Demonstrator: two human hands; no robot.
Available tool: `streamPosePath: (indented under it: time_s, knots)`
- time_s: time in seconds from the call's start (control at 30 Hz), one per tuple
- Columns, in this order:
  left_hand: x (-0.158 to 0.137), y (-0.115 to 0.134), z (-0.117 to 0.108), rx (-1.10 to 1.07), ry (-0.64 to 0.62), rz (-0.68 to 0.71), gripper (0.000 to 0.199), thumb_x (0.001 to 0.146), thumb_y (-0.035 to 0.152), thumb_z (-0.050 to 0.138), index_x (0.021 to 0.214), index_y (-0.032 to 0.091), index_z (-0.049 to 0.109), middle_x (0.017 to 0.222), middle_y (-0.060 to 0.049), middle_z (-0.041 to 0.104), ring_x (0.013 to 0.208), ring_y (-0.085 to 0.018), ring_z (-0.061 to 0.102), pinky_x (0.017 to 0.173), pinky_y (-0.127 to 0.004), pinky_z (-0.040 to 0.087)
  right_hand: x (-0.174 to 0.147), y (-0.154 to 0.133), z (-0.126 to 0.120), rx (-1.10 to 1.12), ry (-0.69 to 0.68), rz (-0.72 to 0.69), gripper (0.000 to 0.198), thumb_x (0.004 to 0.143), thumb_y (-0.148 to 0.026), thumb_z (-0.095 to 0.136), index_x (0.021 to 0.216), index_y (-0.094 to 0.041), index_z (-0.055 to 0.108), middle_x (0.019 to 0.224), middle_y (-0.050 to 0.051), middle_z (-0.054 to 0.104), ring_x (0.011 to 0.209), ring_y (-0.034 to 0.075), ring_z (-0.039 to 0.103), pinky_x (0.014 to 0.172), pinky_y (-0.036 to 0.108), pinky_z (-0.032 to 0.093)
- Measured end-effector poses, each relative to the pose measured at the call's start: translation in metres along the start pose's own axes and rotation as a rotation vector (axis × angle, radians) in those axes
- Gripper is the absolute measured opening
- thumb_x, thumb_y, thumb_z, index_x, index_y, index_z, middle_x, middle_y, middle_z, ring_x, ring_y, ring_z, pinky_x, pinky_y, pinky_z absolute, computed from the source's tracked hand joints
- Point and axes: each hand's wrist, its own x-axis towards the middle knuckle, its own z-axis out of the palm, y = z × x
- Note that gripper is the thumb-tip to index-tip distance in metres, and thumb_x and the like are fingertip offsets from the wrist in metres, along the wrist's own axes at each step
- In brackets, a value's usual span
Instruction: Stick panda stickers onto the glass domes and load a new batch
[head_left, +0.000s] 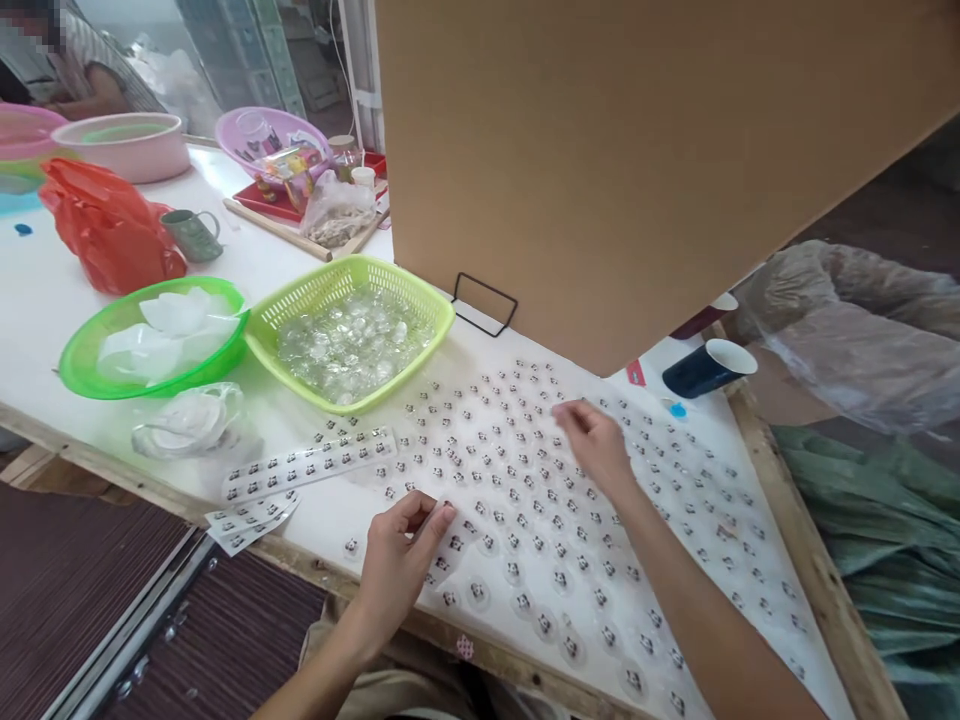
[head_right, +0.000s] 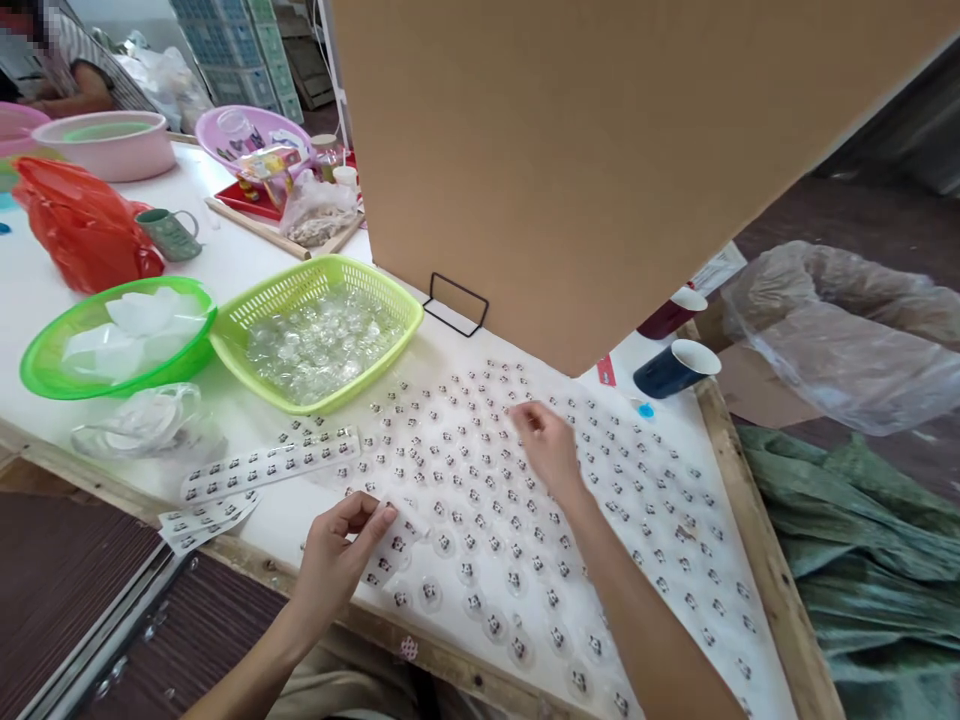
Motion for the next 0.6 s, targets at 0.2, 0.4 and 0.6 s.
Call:
streamPosePath:
  time_s: [0.2,0.4,0.6]
  knots:
    - [-0.003,0.002,0.004,-0.027,-0.011,-0.001,0.034,0.09,0.041,0.061,0.068,0.017,0.056,0.06,0.003,0.05,0.058,-0.011,0.043,0.055,-0.021,0.034,-0.107,-0.084,0.02,0.223,-0.55,-0.153,0.021,0.083,-0.041,0.067,0.089,-0.022,0.061,0.08,0.0,0.063,0.072,0.015,0.055,0.068,0.027,0.044]
    - [-0.01,0.006,0.003,-0.12,-0.069,-0.045,0.026,0.091,0.041,0.06,0.1,0.017,0.064,0.07,0.0,0.061,0.063,-0.013,0.052,0.056,-0.021,0.039,-0.112,-0.079,0.024,0.209,-0.534,-0.149,0.022,0.091,-0.038,0.057,0.076,-0.021,0.06,0.069,-0.001,0.059,0.066,0.014,0.052,0.062,0.027,0.041]
    - [-0.009,0.004,0.002,-0.161,-0.042,-0.063,0.031,0.09,0.044,0.059,0.078,0.016,0.059,0.063,0.003,0.05,0.057,-0.011,0.043,0.053,-0.021,0.033,-0.114,-0.08,0.028,0.229,-0.462,-0.195,0.019,0.092,-0.038,0.057,0.085,-0.024,0.066,0.076,0.001,0.063,0.068,0.016,0.054,0.061,0.03,0.043]
